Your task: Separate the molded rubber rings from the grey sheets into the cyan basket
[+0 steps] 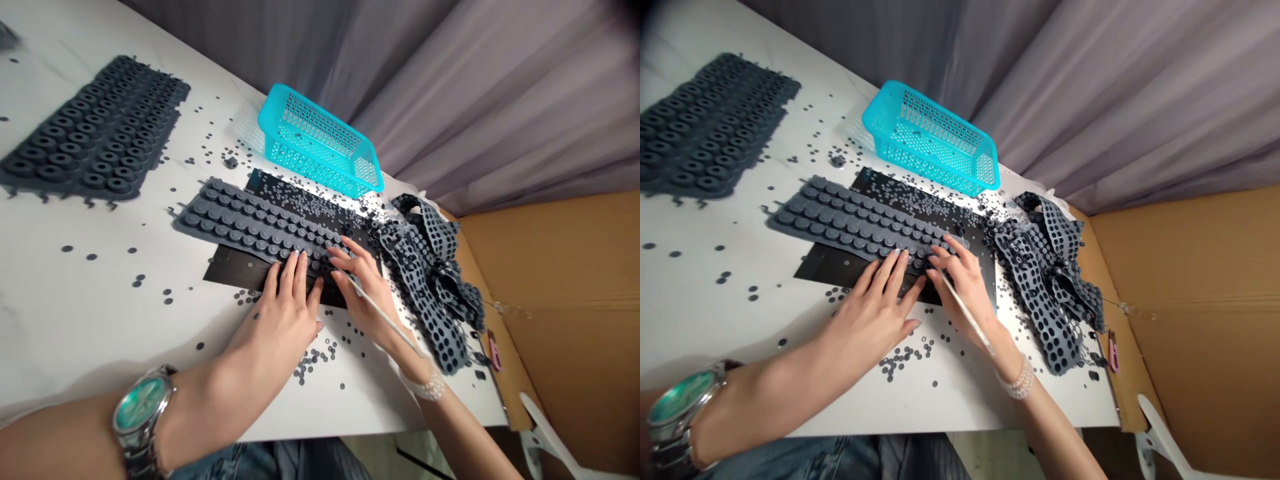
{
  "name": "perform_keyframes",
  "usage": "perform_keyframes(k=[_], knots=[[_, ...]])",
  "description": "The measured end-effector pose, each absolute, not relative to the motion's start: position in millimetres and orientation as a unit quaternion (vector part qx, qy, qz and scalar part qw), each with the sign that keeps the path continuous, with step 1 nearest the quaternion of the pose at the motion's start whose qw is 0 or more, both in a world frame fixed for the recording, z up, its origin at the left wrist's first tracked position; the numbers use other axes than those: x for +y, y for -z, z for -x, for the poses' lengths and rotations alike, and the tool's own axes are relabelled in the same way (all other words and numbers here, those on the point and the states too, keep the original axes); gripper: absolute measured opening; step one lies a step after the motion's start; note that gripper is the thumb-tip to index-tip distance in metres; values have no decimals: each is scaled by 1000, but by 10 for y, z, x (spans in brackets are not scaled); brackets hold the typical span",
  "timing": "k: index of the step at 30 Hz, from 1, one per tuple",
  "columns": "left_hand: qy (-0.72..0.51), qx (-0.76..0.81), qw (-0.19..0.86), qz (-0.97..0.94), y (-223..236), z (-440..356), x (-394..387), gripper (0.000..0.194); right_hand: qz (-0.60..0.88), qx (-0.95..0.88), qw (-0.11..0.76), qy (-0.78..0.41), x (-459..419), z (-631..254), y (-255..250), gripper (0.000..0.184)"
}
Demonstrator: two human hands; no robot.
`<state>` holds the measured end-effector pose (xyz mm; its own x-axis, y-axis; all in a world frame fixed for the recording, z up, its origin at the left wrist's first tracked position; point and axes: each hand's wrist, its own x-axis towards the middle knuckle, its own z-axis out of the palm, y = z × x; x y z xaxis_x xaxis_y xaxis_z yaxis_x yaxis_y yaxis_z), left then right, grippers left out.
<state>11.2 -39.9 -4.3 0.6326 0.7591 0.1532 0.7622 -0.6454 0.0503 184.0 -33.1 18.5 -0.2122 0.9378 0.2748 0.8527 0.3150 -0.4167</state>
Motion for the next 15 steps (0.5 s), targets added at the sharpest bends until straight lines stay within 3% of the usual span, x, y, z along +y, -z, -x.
perform_keyframes(k=[15], knots=[[84, -413, 18, 907, 66, -110, -394, 59, 524, -813, 237, -85, -272, -1792, -27, 14]])
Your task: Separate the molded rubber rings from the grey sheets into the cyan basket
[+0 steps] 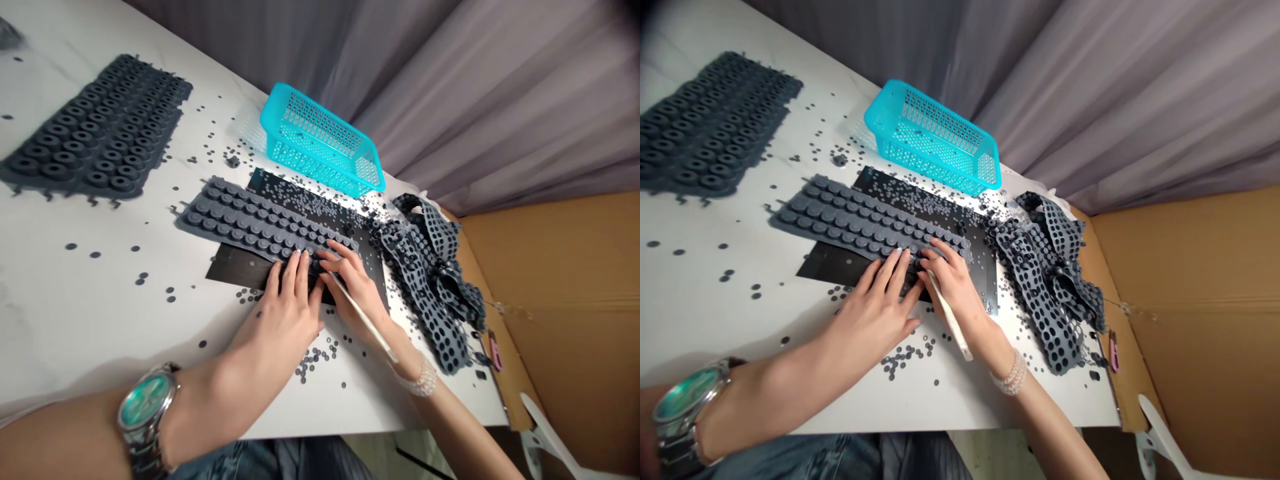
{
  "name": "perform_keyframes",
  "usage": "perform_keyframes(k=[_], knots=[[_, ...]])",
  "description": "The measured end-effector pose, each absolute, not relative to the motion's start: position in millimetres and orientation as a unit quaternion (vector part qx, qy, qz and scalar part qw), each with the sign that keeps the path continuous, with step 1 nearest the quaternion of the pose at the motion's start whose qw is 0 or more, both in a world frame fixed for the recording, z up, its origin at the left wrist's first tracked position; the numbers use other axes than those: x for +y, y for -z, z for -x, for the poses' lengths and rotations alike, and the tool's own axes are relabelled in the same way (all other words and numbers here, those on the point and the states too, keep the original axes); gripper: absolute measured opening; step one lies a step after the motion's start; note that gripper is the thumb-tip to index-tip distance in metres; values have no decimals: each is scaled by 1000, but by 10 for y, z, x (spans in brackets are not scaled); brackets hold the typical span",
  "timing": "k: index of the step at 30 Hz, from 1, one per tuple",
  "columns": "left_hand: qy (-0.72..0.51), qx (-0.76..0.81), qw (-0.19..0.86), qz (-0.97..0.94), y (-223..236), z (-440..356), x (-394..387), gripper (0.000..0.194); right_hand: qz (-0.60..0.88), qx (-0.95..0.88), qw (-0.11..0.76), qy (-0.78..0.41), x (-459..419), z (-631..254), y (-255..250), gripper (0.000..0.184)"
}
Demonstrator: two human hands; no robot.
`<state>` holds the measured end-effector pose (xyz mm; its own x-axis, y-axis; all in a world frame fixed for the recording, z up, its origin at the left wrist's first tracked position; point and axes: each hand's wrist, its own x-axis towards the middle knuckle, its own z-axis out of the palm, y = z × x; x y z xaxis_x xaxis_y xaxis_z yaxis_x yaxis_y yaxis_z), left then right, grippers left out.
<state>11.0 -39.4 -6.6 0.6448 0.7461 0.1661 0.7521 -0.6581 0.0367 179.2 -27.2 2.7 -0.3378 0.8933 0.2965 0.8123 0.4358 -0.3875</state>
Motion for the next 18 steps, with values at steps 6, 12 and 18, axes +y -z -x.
perform_keyframes(k=[6, 12, 18], knots=[[66, -416, -15, 907, 75, -144, -362, 57, 549, -791, 269, -29, -252, -1864, 60, 18], [56, -414, -41, 908, 67, -160, -358, 57, 632, -704, 318, -58, -257, -1875, -33, 16], [87, -394, 5, 915, 147, -98, -362, 64, 644, -627, 430, -89, -315, -2074, -274, 14]])
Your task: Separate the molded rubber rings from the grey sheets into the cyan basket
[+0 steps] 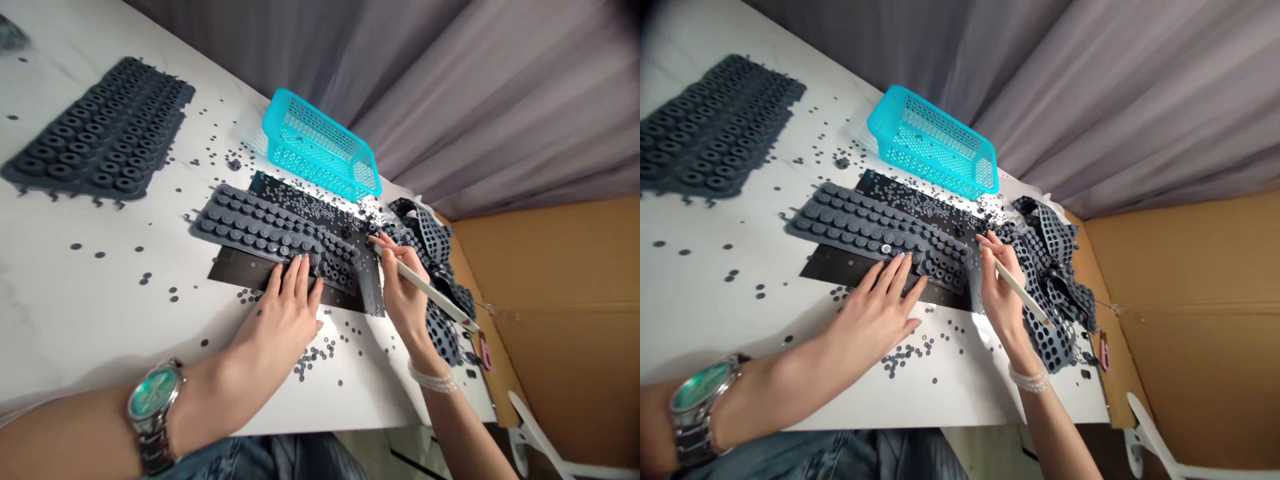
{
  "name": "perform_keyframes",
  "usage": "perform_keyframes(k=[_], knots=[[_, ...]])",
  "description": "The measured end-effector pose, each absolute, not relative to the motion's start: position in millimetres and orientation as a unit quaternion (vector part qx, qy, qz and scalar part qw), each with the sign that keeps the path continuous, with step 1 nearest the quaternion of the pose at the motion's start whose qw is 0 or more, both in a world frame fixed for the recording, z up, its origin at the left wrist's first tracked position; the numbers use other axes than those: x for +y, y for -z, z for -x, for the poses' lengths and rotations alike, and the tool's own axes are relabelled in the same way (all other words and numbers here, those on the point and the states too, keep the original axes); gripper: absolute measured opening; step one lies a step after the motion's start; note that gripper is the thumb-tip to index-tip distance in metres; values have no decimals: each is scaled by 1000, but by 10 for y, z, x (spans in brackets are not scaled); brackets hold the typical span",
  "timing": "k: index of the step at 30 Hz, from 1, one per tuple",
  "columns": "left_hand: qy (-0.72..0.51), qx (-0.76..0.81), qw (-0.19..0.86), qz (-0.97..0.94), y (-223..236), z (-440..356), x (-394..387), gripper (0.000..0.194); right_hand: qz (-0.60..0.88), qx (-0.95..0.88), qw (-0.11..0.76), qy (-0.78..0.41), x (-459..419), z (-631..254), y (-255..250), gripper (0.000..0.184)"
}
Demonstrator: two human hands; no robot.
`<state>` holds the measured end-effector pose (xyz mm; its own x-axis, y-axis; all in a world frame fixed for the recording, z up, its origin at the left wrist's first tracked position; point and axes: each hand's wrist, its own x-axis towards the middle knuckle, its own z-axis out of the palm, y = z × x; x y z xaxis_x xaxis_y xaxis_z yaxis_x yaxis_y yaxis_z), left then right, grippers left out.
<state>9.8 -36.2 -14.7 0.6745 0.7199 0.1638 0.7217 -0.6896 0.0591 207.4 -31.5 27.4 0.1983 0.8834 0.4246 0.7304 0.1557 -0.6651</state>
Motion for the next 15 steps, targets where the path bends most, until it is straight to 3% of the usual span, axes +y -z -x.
perform_keyframes(k=[6, 10, 15], knots=[[103, -386, 28, 916, 123, -94, -331, 63, 708, -571, 396, -123, -533, -2088, -322, 31], [85, -382, 20, 920, 57, -166, -302, 61, 702, -561, 409, -159, -621, -2088, -252, 31], [61, -376, -16, 925, -93, -290, -272, 58, 686, -611, 380, -112, -578, -2048, -263, 28]])
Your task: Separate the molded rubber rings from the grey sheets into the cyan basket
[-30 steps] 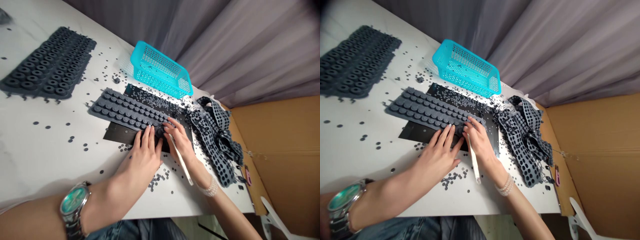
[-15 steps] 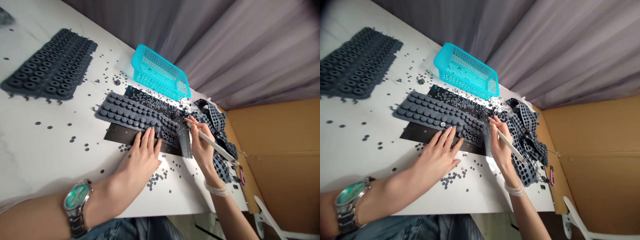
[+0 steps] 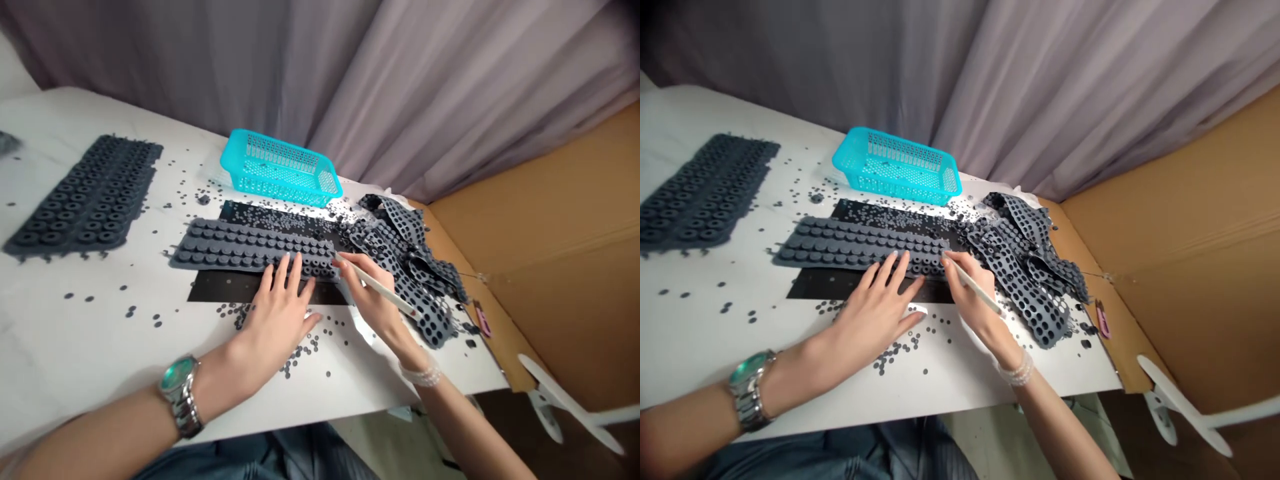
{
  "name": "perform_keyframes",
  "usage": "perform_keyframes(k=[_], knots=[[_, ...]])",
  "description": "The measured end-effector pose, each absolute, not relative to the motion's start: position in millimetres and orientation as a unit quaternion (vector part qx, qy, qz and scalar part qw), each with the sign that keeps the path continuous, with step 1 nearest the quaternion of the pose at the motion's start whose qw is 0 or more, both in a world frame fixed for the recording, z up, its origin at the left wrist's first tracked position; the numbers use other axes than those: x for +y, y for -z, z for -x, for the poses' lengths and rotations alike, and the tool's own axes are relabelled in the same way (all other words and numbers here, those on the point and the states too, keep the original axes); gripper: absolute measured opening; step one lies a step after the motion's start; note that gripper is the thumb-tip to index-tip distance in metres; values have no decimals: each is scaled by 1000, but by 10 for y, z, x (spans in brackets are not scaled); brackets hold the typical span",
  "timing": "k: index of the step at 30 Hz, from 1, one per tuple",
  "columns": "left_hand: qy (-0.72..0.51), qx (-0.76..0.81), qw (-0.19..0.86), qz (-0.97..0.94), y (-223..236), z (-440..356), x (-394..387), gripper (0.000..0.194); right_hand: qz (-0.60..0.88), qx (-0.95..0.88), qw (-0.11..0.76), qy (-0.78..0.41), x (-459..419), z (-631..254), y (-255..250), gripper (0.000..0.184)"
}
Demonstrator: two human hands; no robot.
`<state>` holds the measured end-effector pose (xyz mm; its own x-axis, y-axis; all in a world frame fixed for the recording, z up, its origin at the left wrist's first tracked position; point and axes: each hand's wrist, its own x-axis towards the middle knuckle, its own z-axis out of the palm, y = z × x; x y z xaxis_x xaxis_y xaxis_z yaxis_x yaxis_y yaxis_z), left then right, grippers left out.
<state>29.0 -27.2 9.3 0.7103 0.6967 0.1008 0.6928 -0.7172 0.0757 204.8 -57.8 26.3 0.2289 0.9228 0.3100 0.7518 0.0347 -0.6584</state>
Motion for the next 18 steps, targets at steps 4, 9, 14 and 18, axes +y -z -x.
perform_keyframes(k=[4, 9, 14, 18], knots=[[-64, 366, 5, -928, -141, -230, -245, 54, 623, -713, 316, -55, -445, -1985, -230, 24], [-51, 333, -46, -940, -94, -41, -157, 58, 541, -796, 271, 17, -332, -1938, -88, 23], [-38, 308, -46, -950, -15, -6, -134, 60, 504, -824, 254, 52, -301, -1929, -17, 21], [-31, 317, -20, -948, -24, -32, -149, 62, 499, -831, 242, 39, -260, -1972, 26, 19]])
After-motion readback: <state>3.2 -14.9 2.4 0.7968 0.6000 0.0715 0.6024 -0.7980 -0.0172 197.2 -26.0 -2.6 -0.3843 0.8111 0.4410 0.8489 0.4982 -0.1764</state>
